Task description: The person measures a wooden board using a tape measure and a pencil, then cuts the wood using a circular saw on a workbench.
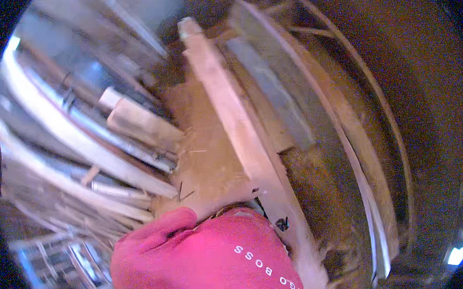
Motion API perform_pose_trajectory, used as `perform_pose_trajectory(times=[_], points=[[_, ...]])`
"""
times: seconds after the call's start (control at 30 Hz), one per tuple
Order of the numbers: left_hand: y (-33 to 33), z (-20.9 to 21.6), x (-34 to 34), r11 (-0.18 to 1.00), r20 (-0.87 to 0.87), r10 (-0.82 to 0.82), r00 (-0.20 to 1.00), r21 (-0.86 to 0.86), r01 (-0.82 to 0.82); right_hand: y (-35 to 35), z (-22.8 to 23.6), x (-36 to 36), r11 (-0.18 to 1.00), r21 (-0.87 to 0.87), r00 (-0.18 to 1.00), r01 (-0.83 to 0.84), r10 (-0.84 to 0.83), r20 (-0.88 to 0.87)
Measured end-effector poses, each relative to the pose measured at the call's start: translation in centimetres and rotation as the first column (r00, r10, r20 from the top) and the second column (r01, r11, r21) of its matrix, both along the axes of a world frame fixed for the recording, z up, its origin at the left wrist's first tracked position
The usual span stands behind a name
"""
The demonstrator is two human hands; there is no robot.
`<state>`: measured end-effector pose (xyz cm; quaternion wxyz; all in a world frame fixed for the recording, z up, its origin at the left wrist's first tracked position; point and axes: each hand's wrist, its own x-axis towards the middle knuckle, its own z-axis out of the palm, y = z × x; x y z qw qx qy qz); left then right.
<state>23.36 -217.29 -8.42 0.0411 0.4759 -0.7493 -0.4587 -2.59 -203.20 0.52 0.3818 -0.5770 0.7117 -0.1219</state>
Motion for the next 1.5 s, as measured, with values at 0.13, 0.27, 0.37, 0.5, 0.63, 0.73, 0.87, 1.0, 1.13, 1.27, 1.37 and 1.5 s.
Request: perform_pose_trajectory(times=[0.13,0.27,0.37,0.5,0.63,0.73,0.87,1.0,1.13,1.27,1.37,1.5], points=[[-4.5,3.8,8.2,0.851,-0.035,0.365,0.931,-0.394,-0.348,-2.1,0.6,3.5,0.95,0.311,0.897,-0.008,-0.13,0.422],[-0.3,6.7,16.2,0.605,-0.252,0.677,0.691,-0.345,-0.718,-4.3,-2.8,2.1,0.918,0.308,0.923,-0.248,0.127,0.362],[7.1,7.6,20.8,0.398,-0.412,0.768,0.49,-0.291,-0.87,-7.3,-1.6,4.9,0.861,0.332,0.906,-0.385,0.285,0.311],[18.2,7.8,23.4,0.348,-0.15,0.918,0.368,-0.144,-0.926,-7.7,-2.1,8.8,0.912,0.159,0.915,-0.379,0.342,0.216],[30.7,1.9,25.5,0.107,-0.089,0.989,0.121,-0.148,-0.983,-5.5,-7.1,16.4,0.868,-0.065,0.853,-0.492,0.496,0.164],[29.3,1.2,27.4,0.05,-0.194,0.977,0.085,-0.179,-0.983,-5.7,-16.8,17.2,0.804,0.0,0.79,-0.595,0.585,0.183],[27.7,2.7,33.1,-0.082,-0.279,0.96,-0.009,-0.252,-0.964,-4.1,-9.2,23.7,0.546,0.422,0.682,-0.724,0.658,0.319],[21.0,5.8,46.9,-0.161,-0.372,0.928,0.027,-0.464,-0.871,-4.4,-8.9,28.4,0.619,0.232,0.661,-0.751,0.705,0.257],[15.3,13.9,62.7,-0.265,-0.375,0.927,0.003,-0.662,-0.701,-4.4,-6.4,32.8,0.866,0.204,0.849,-0.456,0.355,0.392],[6.5,18.5,79.1,-0.295,-0.358,0.933,-0.039,-0.696,-0.655,-7.0,-16.8,30.8,0.933,0.247,0.965,-0.263,0.256,0.059],[2.2,22.1,87.6,-0.264,-0.227,0.963,-0.143,-0.704,-0.66,-7.1,-12.8,34.4,0.935,0.303,0.967,-0.185,0.229,-0.116],[-1.4,22.4,97.2,-0.334,-0.233,0.942,-0.241,-0.716,-0.613,-5.3,-9.9,38.4,0.925,0.347,0.952,-0.152,0.232,-0.201]])
